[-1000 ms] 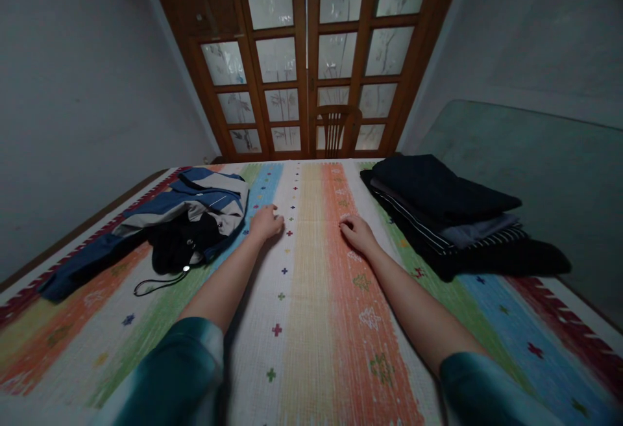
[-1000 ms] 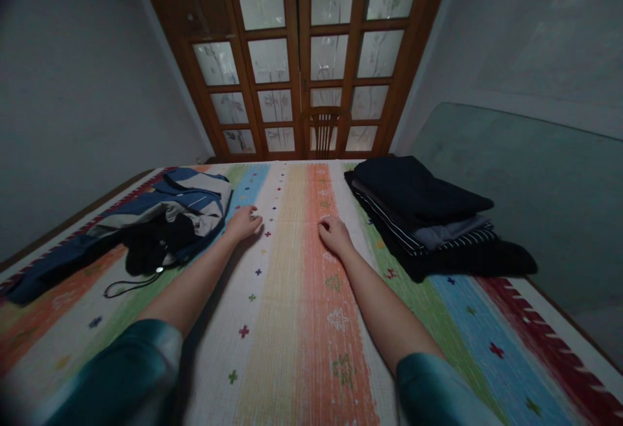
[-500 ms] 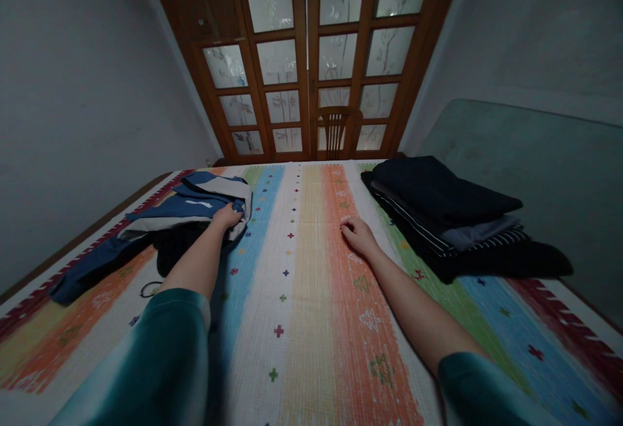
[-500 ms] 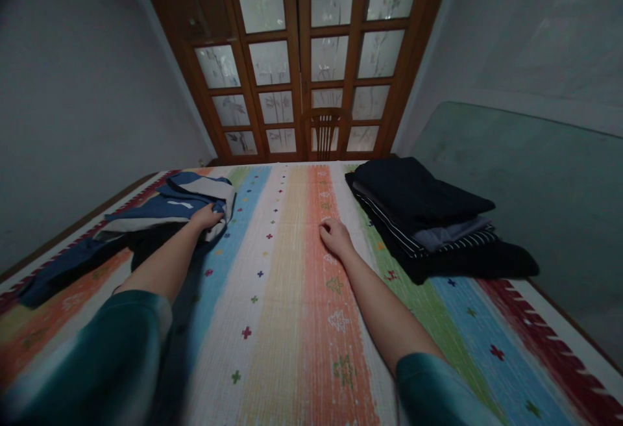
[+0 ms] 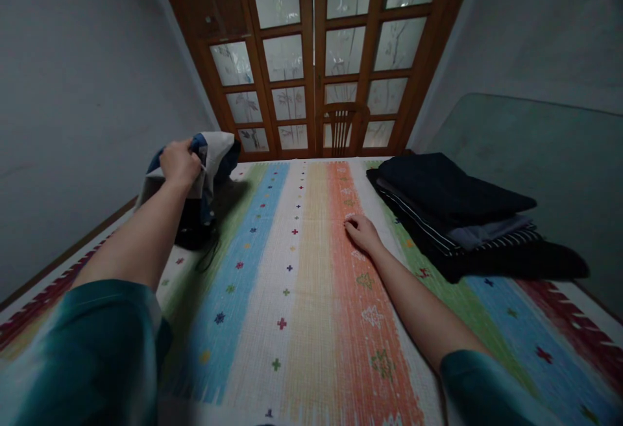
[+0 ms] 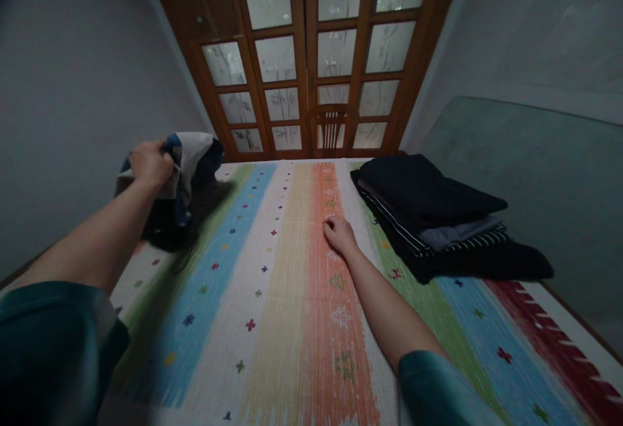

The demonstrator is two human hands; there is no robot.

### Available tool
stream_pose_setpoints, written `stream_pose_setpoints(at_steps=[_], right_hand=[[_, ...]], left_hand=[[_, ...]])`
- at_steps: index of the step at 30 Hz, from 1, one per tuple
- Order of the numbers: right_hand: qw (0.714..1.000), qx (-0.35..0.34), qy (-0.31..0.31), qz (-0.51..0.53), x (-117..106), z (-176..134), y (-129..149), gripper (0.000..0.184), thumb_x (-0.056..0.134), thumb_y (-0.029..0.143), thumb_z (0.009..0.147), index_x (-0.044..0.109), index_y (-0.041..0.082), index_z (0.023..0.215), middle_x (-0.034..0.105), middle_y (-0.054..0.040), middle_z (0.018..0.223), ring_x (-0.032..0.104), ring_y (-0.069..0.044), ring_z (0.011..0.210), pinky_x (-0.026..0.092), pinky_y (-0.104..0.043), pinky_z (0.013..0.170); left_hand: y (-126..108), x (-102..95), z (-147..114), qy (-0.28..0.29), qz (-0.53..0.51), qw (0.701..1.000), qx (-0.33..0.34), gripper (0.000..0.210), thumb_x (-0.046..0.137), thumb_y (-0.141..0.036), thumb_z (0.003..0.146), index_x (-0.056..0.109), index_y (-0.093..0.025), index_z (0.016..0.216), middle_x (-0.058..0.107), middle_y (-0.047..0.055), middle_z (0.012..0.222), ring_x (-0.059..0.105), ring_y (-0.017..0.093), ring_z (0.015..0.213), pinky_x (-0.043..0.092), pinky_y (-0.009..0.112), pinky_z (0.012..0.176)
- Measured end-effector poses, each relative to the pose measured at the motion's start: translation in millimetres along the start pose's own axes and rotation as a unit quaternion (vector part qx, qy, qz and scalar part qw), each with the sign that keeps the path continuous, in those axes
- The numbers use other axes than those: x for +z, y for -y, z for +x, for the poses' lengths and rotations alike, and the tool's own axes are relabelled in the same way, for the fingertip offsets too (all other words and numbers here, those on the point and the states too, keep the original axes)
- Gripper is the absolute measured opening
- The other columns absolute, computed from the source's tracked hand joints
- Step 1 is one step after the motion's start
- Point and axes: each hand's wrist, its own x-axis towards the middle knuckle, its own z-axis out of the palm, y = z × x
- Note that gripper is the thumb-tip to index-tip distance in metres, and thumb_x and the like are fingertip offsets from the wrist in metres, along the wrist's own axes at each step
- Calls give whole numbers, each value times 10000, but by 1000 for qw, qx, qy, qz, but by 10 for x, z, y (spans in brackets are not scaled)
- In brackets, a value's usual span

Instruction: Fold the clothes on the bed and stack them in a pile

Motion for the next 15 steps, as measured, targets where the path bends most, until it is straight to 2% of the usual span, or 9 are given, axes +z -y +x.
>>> stream_pose_setpoints(at_steps=[2, 4, 7, 10, 12, 15], right_hand=[[1000, -1, 3, -1, -3, -2, 4, 205, 489, 240, 828, 685, 182, 812, 704, -63, 860, 619, -196, 830, 439, -289, 788], [1000, 0, 5, -3, -8, -5, 11, 207, 486, 241, 829, 685, 185, 811, 704, -61, 864, 619, -196, 837, 440, -289, 790], [1000, 7, 4, -8, -18, -10, 26, 210, 484, 243, 829, 686, 189, 812, 705, -61, 882, 618, -197, 859, 441, -291, 805], [1000, 10, 5, -9, -26, -18, 35, 213, 482, 251, 830, 684, 187, 815, 704, -62, 881, 617, -197, 853, 445, -293, 806], [1000, 6, 5, -6, -27, -24, 34, 216, 480, 259, 831, 683, 188, 817, 701, -60, 870, 615, -197, 839, 448, -296, 801], [1000, -1, 2, 4, -20, -26, 21, 220, 476, 264, 824, 681, 186, 818, 699, -66, 865, 615, -202, 833, 454, -309, 797]], left_hand=[[-111, -214, 92, -61, -19, 998, 26, 407, 436, -182, 876, 618, -141, 1237, 648, 93, 1162, 582, 243, 1051, 441, 441, 948], [-286, -385, 148, -98, -45, 993, 56, 413, 459, -182, 874, 611, -153, 1257, 646, 72, 1157, 577, 225, 1068, 430, 414, 974], [-645, -523, 161, -105, -91, 984, 113, 453, 494, -167, 859, 586, -179, 1302, 650, 47, 1186, 576, 225, 1117, 418, 396, 1010], [-1061, -452, 43, -43, -149, 974, 166, 469, 526, -126, 821, 601, -162, 1283, 650, 33, 1237, 564, 218, 1174, 402, 381, 1055], [-1328, -279, -149, 26, -193, 962, 190, 452, 510, -116, 830, 598, -162, 1271, 650, 19, 1251, 560, 190, 1181, 398, 351, 1066], [-1639, 75, -629, 128, -238, 931, 247, 414, 534, -137, 827, 615, -156, 1232, 660, 40, 1237, 582, 177, 1139, 420, 317, 1046]])
